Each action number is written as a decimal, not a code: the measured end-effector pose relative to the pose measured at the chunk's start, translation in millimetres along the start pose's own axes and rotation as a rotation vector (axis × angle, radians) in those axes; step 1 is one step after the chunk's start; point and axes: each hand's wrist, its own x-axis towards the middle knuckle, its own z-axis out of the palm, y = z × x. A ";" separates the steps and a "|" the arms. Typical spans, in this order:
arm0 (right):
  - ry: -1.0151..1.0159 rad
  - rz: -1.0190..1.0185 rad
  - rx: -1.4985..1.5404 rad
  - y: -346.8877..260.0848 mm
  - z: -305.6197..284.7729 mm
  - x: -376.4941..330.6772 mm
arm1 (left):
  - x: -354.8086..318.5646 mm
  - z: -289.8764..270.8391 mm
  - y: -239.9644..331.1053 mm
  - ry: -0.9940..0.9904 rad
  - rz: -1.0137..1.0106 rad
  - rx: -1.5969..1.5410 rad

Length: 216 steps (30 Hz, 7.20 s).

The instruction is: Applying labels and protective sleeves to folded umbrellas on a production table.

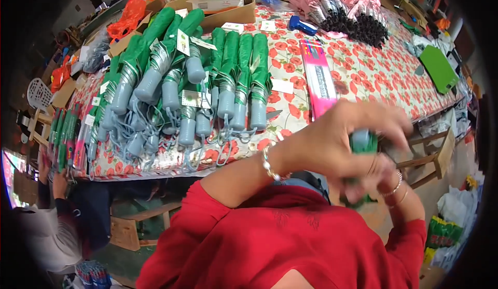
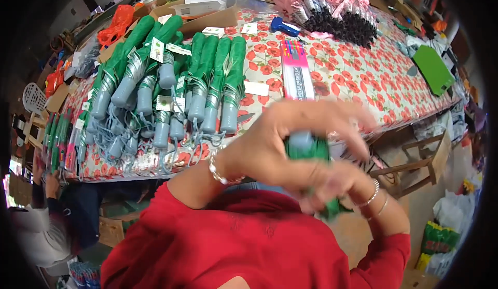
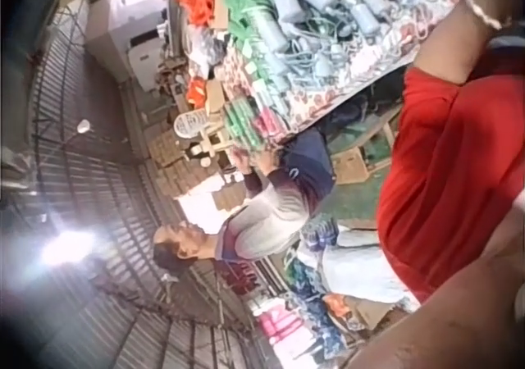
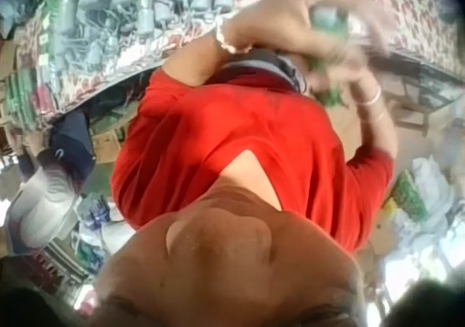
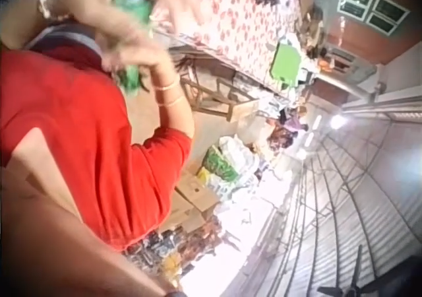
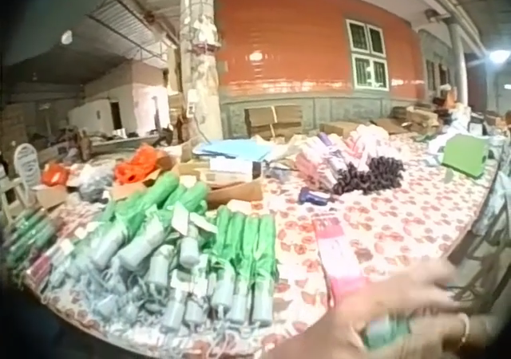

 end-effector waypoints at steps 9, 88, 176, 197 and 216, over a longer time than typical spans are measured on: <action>0.727 -0.054 -0.172 -49.4 -40.8 14.8 | 29.0 16.0 -61.4 0.124 -0.122 0.128; 0.784 0.387 -0.846 40.1 -23.5 27.0 | -34.1 -50.0 -122.0 0.059 -0.788 0.601; 0.267 -0.210 0.277 -56.4 45.8 140.6 | -34.6 -120.6 43.0 0.642 -0.069 -0.311; 0.476 -0.172 -0.301 -54.9 73.7 129.6 | -26.0 -130.6 39.8 1.184 0.189 0.097; 0.285 -0.214 0.824 -32.8 22.1 139.7 | -118.9 -106.2 59.5 0.356 -0.860 0.193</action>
